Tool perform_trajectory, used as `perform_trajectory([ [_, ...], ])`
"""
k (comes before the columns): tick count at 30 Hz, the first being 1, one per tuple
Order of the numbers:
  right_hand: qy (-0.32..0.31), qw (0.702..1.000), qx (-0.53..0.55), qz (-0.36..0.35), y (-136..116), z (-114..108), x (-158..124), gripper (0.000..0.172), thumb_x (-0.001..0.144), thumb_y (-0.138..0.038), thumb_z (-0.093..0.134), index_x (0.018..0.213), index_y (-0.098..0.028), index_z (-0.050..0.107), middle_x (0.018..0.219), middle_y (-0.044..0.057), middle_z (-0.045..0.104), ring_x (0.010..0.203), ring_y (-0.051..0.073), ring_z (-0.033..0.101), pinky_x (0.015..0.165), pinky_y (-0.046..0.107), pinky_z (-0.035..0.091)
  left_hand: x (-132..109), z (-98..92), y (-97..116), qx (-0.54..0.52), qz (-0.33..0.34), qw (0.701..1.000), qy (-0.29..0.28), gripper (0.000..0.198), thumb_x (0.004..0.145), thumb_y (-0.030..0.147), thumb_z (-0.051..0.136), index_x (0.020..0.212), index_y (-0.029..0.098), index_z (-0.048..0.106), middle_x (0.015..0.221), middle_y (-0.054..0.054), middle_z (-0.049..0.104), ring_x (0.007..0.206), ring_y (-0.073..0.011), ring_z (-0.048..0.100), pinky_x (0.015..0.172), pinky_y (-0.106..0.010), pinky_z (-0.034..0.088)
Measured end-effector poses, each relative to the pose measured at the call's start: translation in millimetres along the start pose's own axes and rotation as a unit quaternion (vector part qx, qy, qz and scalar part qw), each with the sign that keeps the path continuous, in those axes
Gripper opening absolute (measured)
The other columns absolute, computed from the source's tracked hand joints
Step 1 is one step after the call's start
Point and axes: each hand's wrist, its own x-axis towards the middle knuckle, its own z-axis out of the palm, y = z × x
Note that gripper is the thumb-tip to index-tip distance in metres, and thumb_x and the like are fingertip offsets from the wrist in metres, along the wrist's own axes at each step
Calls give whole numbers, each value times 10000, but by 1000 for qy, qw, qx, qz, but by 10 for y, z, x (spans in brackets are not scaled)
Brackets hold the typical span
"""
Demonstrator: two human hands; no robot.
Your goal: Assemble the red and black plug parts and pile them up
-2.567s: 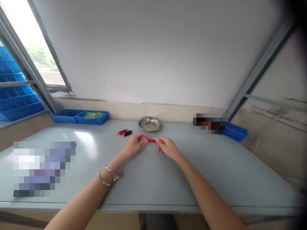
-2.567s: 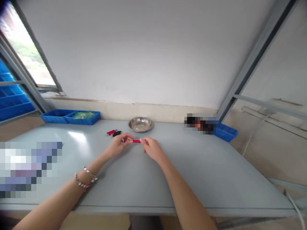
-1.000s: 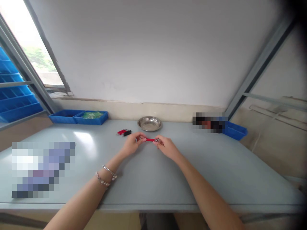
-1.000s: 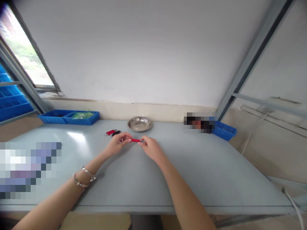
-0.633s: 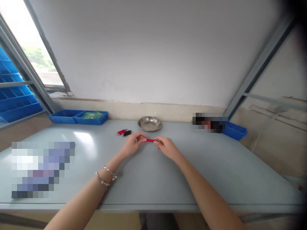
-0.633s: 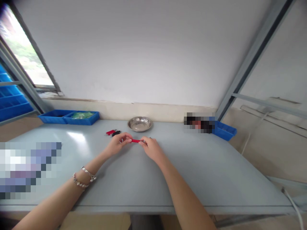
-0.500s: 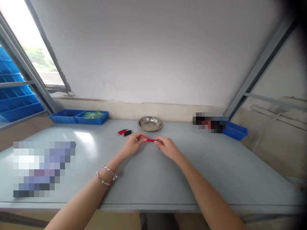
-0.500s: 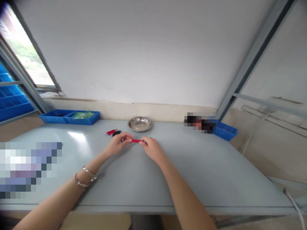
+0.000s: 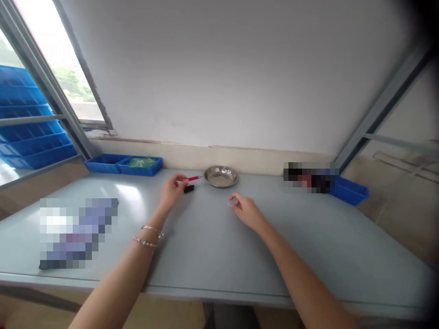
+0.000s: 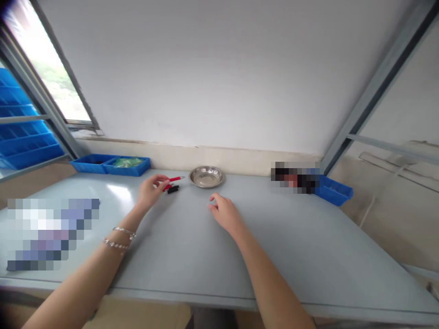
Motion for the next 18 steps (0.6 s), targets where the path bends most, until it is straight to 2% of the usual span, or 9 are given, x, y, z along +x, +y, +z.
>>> perform_trajectory([
  [1, 5, 1000, -2, 2, 6, 1, 6, 163, 775, -245, 458, 914, -201, 532, 639, -5, 571, 567, 122, 496, 556, 230, 355, 34, -54, -70, 26, -25, 999, 37, 138, 735, 305, 533, 791, 184, 570, 808, -45, 646, 668, -160, 555, 640, -286, 397],
  [4, 31, 999, -14, 2, 48, 9, 37, 152, 773, -243, 455, 886, -195, 543, 643, 2, 581, 558, 122, 496, 558, 232, 358, 89, -153, -254, 85, -73, 991, 76, 141, 756, 315, 503, 804, 192, 554, 895, -72, 644, 795, -224, 560, 710, -356, 381],
  [8, 104, 993, -49, 29, 182, -34, 92, 122, 764, -229, 457, 817, -198, 562, 645, 8, 585, 578, 128, 504, 582, 236, 364, 95, -139, -377, 138, -99, 984, 55, 166, 786, 324, 453, 821, 192, 547, 960, -105, 630, 944, -317, 520, 781, -491, 314],
  [12, 192, 973, -89, 98, 383, -131, 128, 140, 765, -240, 454, 774, -183, 580, 654, 34, 588, 599, 145, 520, 577, 245, 362, 88, -113, -401, 147, -109, 982, 40, 166, 797, 302, 425, 825, 188, 543, 976, -130, 624, 991, -347, 489, 783, -530, 290],
  [15, 195, 970, -96, 111, 463, -150, 138, 164, 776, -259, 449, 781, -177, 590, 658, 37, 595, 604, 149, 529, 587, 251, 363, 89, -120, -402, 159, -123, 979, 26, 151, 786, 274, 430, 812, 181, 546, 958, -152, 624, 982, -363, 489, 764, -547, 289],
  [18, 156, 980, -85, 87, 431, -109, 140, 185, 784, -299, 457, 799, -176, 594, 658, 34, 600, 626, 154, 536, 606, 254, 369, 124, -128, -382, 190, -141, 972, 0, 120, 760, 241, 457, 787, 173, 552, 927, -171, 621, 961, -376, 500, 743, -555, 295],
])
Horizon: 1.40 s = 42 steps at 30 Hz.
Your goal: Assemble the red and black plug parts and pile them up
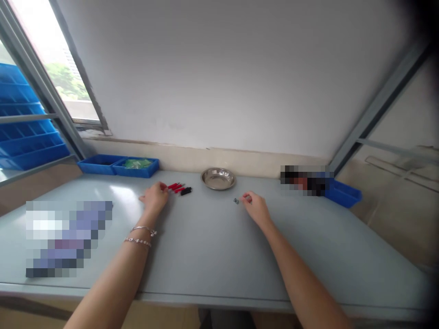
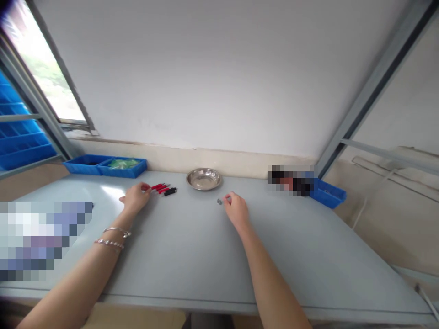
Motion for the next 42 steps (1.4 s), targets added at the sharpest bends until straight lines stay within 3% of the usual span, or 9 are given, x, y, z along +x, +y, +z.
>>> perform_trajectory([
  [6, -33, 999, 4, -20, -105, 37, -32, 198, 784, -312, 462, 825, -167, 590, 701, 43, 599, 636, 156, 526, 620, 261, 372, 161, -53, 67, 67, 21, 996, -52, 80, 709, 214, 503, 746, 180, 565, 885, -152, 636, 942, -364, 513, 747, -529, 312],
  [10, -37, 999, 6, -32, -61, 88, -2, 169, 780, -273, 467, 813, -163, 591, 709, 44, 593, 638, 151, 527, 631, 261, 380, 216, -17, -33, 88, 44, 994, -41, 117, 722, 223, 482, 776, 191, 580, 859, -139, 647, 958, -362, 499, 737, -505, 332],
  [13, -41, 998, 1, -43, -31, 134, 17, 146, 778, -243, 471, 808, -162, 588, 704, 40, 589, 639, 147, 527, 650, 264, 387, 224, 40, -106, 79, 53, 995, -33, 161, 744, 247, 455, 817, 206, 592, 861, -126, 651, 970, -358, 483, 731, -491, 343],
  [19, -57, 997, 4, -59, -40, 149, 6, 146, 772, -211, 467, 833, -152, 586, 727, 47, 583, 677, 152, 535, 679, 272, 394, 206, 81, -61, 73, 67, 992, -82, 203, 747, 291, 453, 840, 226, 621, 878, -95, 653, 998, -355, 440, 747, -475, 345],
  [29, -53, 997, -33, -35, -35, 144, -23, 140, 761, -222, 508, 853, -156, 590, 736, 44, 567, 665, 147, 516, 670, 268, 388, 166, 82, -48, 87, 82, 986, -112, 201, 753, 293, 468, 851, 243, 636, 934, -97, 642, 978, -347, 468, 723, -443, 356],
  [36, -51, 996, -61, -30, -70, 146, -35, 148, 761, -241, 518, 846, -163, 610, 736, 42, 564, 666, 145, 520, 642, 251, 378, 30, -47, 150, 109, 75, 986, -101, 238, 772, 293, 446, 937, 216, 600, 1002, -99, 611, 1015, -318, 451, 739, -396, 356],
  [39, -57, 995, -76, -32, -90, 153, -39, 151, 765, -238, 521, 857, -164, 616, 756, 47, 572, 684, 145, 532, 653, 245, 378, -66, -134, 285, 104, 117, 981, -110, 246, 789, 320, 423, 936, 206, 585, 1000, -82, 603, 1013, -282, 454, 753, -376, 348],
  [42, -59, 994, -91, -29, -108, 158, -50, 141, 775, -227, 515, 851, -167, 618, 791, 61, 585, 725, 153, 547, 685, 248, 381, -162, -176, 404, 107, 186, 963, -165, 232, 786, 336, 426, 886, 205, 589, 926, -51, 620, 906, -227, 516, 737, -326, 348],
])
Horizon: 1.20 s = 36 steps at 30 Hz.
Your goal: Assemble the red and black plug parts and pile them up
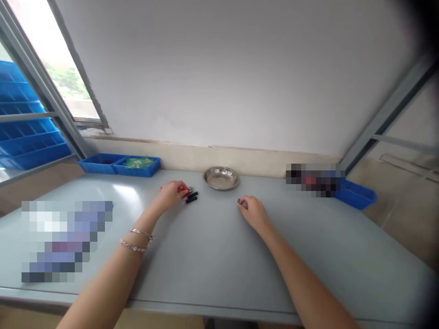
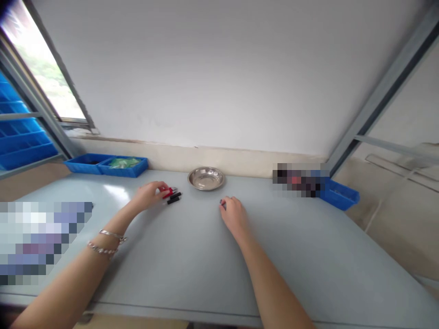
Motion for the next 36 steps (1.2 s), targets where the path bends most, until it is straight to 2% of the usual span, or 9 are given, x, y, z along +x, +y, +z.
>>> perform_trajectory([
  [3, -2, 1000, -7, 6, -22, -9, -21, 133, 775, -222, 521, 851, -176, 620, 823, 71, 600, 769, 165, 556, 708, 254, 383, -44, 9, 103, 31, 46, 997, -55, 223, 779, 355, 433, 836, 201, 584, 833, -37, 628, 798, -197, 546, 718, -302, 347],
  [8, 6, 1000, 3, 5, -66, -52, -53, 105, 762, -223, 549, 810, -171, 627, 848, 86, 617, 854, 183, 556, 741, 263, 385, -88, 61, 146, 103, 52, 989, -90, 228, 741, 401, 475, 820, 211, 575, 854, -52, 625, 823, -235, 552, 746, -358, 338],
  [13, 14, 998, 60, -2, -99, -84, -52, 101, 755, -223, 545, 762, -161, 625, 764, 75, 633, 759, 177, 571, 686, 267, 404, -123, 62, 148, 121, 51, 985, -112, 183, 737, 333, 469, 810, 206, 577, 888, -68, 617, 845, -235, 552, 730, -358, 357],
  [18, 16, 978, 209, 16, -160, -104, -45, 108, 746, -233, 527, 750, -157, 604, 647, 42, 636, 611, 142, 580, 620, 247, 419, -193, 17, 235, 147, 56, 981, -113, 153, 728, 261, 463, 797, 198, 584, 899, -80, 612, 850, -231, 557, 729, -353, 374],
  [21, 4, 965, 259, 30, -204, -134, -55, 95, 735, -233, 523, 728, -159, 582, 593, 24, 626, 558, 131, 572, 583, 234, 418, -215, 10, 268, 158, 64, 978, -120, 150, 725, 235, 446, 769, 193, 583, 887, -83, 616, 842, -238, 561, 725, -361, 380],
  [27, 1, 956, 293, 4, -215, -141, -83, 97, 717, -247, 511, 716, -164, 561, 588, 23, 626, 561, 134, 578, 575, 236, 421, -184, 21, 180, 134, 60, 986, -81, 152, 724, 288, 459, 824, 201, 535, 939, -81, 610, 814, -229, 567, 685, -334, 393],
  [32, -10, 955, 296, 5, -164, -93, -78, 117, 707, -278, 509, 718, -170, 556, 580, 22, 625, 566, 144, 582, 591, 254, 430, -169, -15, 175, 121, 58, 987, -87, 150, 707, 282, 486, 834, 210, 515, 977, -70, 591, 836, -219, 560, 629, -290, 393],
  [36, -4, 956, 293, 8, -138, -79, -75, 127, 707, -282, 503, 736, -172, 557, 589, 20, 625, 568, 144, 577, 607, 262, 430, -167, -30, 177, 126, 42, 989, -68, 180, 724, 303, 475, 875, 213, 516, 969, -73, 587, 789, -209, 569, 603, -280, 396],
])
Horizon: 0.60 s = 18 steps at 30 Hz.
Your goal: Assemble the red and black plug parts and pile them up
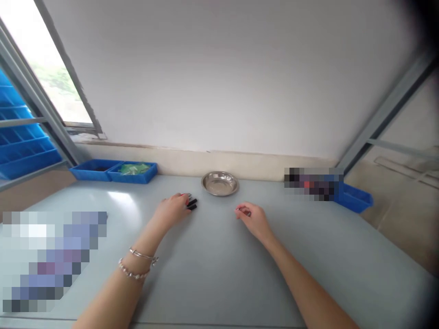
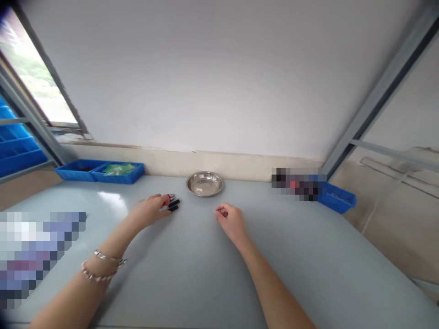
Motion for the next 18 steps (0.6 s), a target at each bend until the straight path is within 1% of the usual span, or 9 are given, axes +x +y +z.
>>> perform_trajectory([
  [3, 2, 1000, -1, 9, -18, -2, -2, 123, 706, -278, 497, 731, -172, 556, 596, 21, 626, 567, 141, 574, 602, 259, 429, 6, 13, -50, -5, -5, 1000, -4, 173, 720, 305, 477, 861, 222, 533, 962, -66, 597, 790, -208, 572, 595, -273, 397],
  [6, 3, 1000, 4, 18, -63, -4, -14, 113, 707, -267, 494, 726, -172, 552, 606, 27, 630, 575, 141, 578, 603, 259, 434, 10, 30, -90, -13, -29, 999, -25, 155, 717, 295, 465, 820, 228, 559, 875, -64, 624, 742, -209, 581, 563, -266, 392],
  [8, 5, 1000, 13, 15, -89, -6, -25, 106, 711, -259, 492, 726, -172, 551, 619, 31, 634, 586, 142, 584, 611, 263, 440, 10, 50, -95, -16, -31, 999, -28, 151, 712, 275, 460, 794, 229, 578, 830, -68, 633, 710, -211, 587, 542, -264, 388],
  [11, 5, 999, 29, 17, -98, -2, -35, 90, 704, -242, 500, 728, -175, 555, 631, 25, 637, 590, 141, 589, 609, 266, 451, 8, 88, -81, -24, -13, 999, -17, 129, 695, 250, 484, 745, 224, 600, 780, -67, 639, 668, -202, 591, 514, -255, 382],
  [14, 1, 999, 41, 13, -84, 12, -28, 78, 686, -218, 511, 729, -178, 563, 628, 14, 632, 592, 138, 588, 608, 265, 456, 0, 96, -46, -18, -8, 1000, -5, 106, 688, 234, 501, 692, 204, 603, 731, -67, 636, 637, -191, 587, 505, -248, 377],
  [16, -6, 998, 54, 12, -82, 23, -18, 79, 678, -211, 517, 733, -177, 564, 634, 13, 631, 593, 136, 590, 608, 264, 457, -15, 69, 0, -6, -2, 1000, 7, 118, 708, 227, 485, 689, 192, 597, 744, -73, 634, 654, -193, 587, 522, -253, 382],
  [18, -16, 997, 78, 17, -93, 36, -14, 83, 673, -211, 523, 738, -177, 561, 635, 13, 631, 586, 137, 593, 596, 263, 457, -40, 31, 75, -7, 28, 999, 28, 145, 746, 231, 455, 714, 182, 588, 770, -77, 631, 683, -192, 584, 558, -260, 390],
])
